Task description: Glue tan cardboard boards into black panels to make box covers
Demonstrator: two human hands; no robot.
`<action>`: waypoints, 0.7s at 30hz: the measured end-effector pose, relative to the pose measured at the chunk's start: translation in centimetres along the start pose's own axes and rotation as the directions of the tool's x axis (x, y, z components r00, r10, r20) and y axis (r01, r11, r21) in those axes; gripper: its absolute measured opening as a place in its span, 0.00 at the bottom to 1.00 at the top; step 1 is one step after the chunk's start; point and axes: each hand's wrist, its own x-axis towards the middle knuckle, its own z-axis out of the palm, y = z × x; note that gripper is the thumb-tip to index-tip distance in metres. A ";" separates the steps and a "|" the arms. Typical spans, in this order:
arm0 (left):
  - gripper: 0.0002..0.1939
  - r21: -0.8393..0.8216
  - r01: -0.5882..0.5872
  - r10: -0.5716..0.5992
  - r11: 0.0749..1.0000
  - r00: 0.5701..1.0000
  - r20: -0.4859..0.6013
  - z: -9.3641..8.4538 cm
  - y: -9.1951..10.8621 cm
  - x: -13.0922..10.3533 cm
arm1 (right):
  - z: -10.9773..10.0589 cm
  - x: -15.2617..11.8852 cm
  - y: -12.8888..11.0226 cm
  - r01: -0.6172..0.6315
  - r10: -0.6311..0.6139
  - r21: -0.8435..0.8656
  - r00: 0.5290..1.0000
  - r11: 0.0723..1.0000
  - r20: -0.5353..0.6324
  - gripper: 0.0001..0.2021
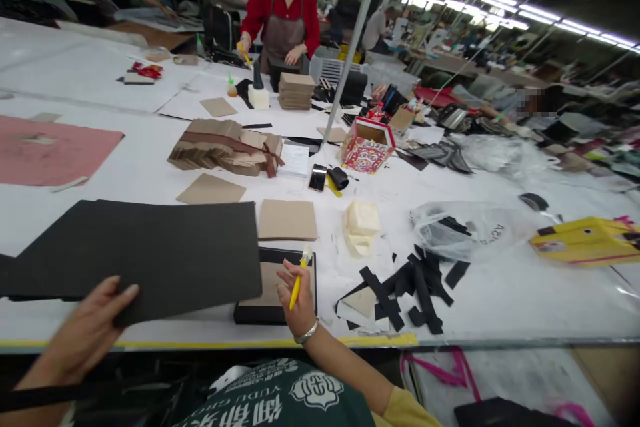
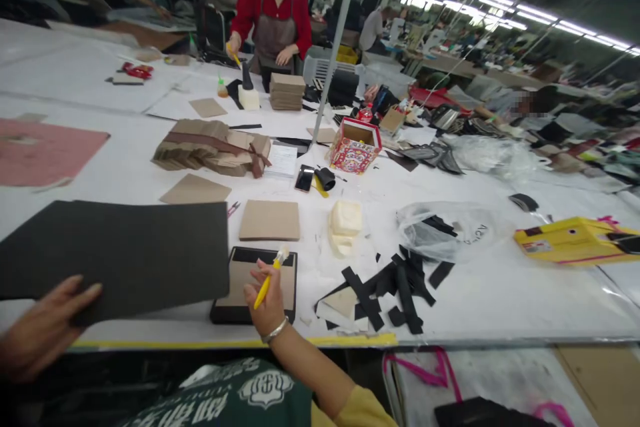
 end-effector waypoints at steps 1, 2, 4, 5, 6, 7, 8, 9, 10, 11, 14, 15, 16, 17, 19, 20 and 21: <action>0.19 -0.081 0.005 -0.008 0.997 0.999 -0.032 2.9 1.2 0.1 | -0.6 -0.1 0.5 -0.029 0.028 -0.014 0.998 0.999 -0.054 0.16; 0.17 -0.190 0.015 -0.025 0.982 0.998 -0.050 5.7 2.3 0.3 | -1.3 -0.2 1.2 -0.056 0.048 -0.071 0.992 0.996 -0.113 0.16; 0.16 -0.416 0.048 -0.057 0.908 0.998 -0.009 10.7 4.0 0.7 | -3.2 -0.5 3.2 -0.115 0.058 -0.269 0.976 0.956 -0.211 0.16; 0.17 -0.485 0.073 -0.061 0.871 0.997 0.041 12.7 4.6 1.0 | -4.1 -0.7 4.4 -0.136 0.047 -0.375 0.970 0.917 -0.238 0.16; 0.17 -0.509 0.102 -0.064 0.855 0.994 0.091 14.3 5.0 1.2 | -5.0 -0.8 5.7 -0.145 0.028 -0.465 0.968 0.874 -0.249 0.16; 0.16 -0.484 0.125 -0.073 0.866 0.989 0.125 15.5 5.2 1.4 | -5.7 -0.9 6.9 -0.137 0.005 -0.535 0.970 0.834 -0.241 0.15; 0.16 -0.412 0.133 -0.080 0.902 0.987 0.143 16.4 5.2 1.6 | -6.3 -0.9 8.0 -0.120 -0.017 -0.587 0.975 0.800 -0.222 0.15; 0.16 -0.322 0.131 -0.087 0.938 0.985 0.147 17.1 5.1 1.8 | -6.8 -0.8 9.0 -0.098 -0.035 -0.627 0.980 0.773 -0.195 0.15; 0.17 -0.234 0.121 -0.087 0.965 0.985 0.150 17.5 4.8 2.0 | -7.0 -0.7 9.9 -0.078 -0.044 -0.660 0.985 0.748 -0.167 0.15; 0.17 -0.161 0.105 -0.080 0.981 0.985 0.152 17.7 4.4 2.3 | -7.2 -0.4 10.5 -0.066 -0.041 -0.690 0.990 0.721 -0.137 0.15; 0.16 -0.033 0.052 -0.046 0.998 0.984 0.173 18.1 3.4 3.1 | -6.9 0.5 11.5 -0.079 0.027 -0.785 0.997 0.614 -0.079 0.15; 0.16 -0.005 0.041 -0.039 0.999 0.982 0.187 18.2 3.2 3.3 | -6.8 0.9 11.5 -0.092 0.056 -0.816 0.996 0.570 -0.073 0.16; 0.16 0.019 0.033 -0.036 0.999 0.978 0.203 18.2 3.1 3.6 | -6.8 1.2 11.4 -0.098 0.080 -0.845 0.995 0.526 -0.065 0.16; 0.16 0.046 0.027 -0.037 0.999 0.975 0.220 18.2 3.0 3.8 | -7.0 1.6 11.1 -0.091 0.099 -0.871 0.994 0.484 -0.049 0.17; 0.17 0.119 0.027 -0.056 0.993 0.967 0.249 18.0 3.1 4.2 | -8.0 2.1 10.2 -0.054 0.113 -0.908 0.994 0.415 -0.007 0.16; 0.17 0.162 0.033 -0.074 0.986 0.964 0.257 17.9 3.2 4.3 | -8.9 2.4 9.7 -0.039 0.105 -0.917 0.994 0.396 0.003 0.16; 0.17 0.201 0.038 -0.091 0.979 0.961 0.260 17.8 3.3 4.5 | -10.1 2.6 9.1 -0.037 0.084 -0.919 0.996 0.393 -0.004 0.17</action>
